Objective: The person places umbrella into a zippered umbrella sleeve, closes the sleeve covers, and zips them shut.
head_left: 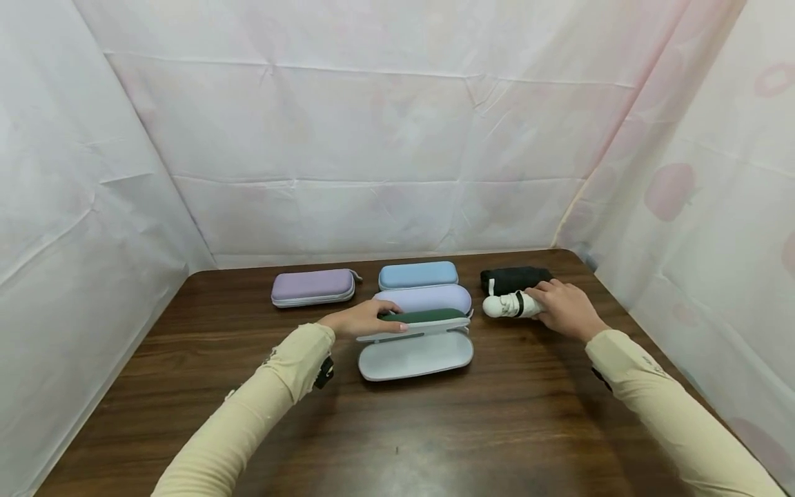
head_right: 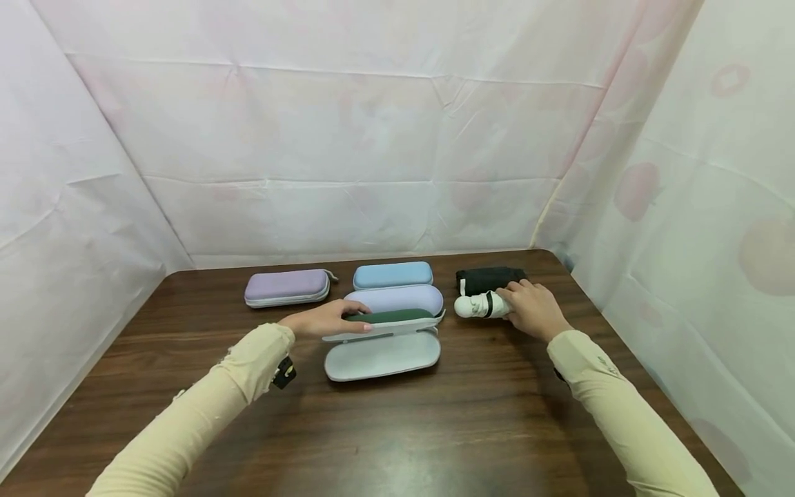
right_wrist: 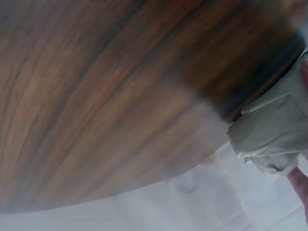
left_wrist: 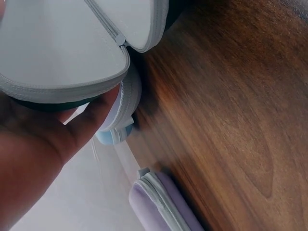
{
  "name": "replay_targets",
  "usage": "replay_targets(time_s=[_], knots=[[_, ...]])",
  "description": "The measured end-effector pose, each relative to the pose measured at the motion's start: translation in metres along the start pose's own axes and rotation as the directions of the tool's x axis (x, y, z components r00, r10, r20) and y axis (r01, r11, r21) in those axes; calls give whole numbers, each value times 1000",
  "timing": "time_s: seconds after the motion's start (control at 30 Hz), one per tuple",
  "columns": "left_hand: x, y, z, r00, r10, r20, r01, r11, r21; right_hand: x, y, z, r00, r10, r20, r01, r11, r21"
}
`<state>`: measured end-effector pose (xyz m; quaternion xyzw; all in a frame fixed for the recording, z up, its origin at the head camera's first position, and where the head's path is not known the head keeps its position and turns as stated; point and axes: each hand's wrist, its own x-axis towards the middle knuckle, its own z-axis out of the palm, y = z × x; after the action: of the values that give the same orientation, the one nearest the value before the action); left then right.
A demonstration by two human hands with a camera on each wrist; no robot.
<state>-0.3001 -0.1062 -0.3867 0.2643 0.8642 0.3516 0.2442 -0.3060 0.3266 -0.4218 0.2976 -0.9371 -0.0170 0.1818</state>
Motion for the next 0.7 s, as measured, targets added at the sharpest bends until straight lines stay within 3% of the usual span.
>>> replay_targets(time_s=[0.13, 0.4, 0.7], knots=[[0, 1, 2, 1000, -12, -16, 12, 1000, -11, -4, -6, -13, 999, -31, -38, 31, 1000, 3], [4, 3, 18, 1000, -2, 19, 3, 1000, -19, -39, -21, -30, 989, -106, -103, 107, 994, -2], [5, 9, 11, 1000, 9, 9, -9, 1000, 23, -41, -58, -52, 976, -183, -115, 181, 983, -34]])
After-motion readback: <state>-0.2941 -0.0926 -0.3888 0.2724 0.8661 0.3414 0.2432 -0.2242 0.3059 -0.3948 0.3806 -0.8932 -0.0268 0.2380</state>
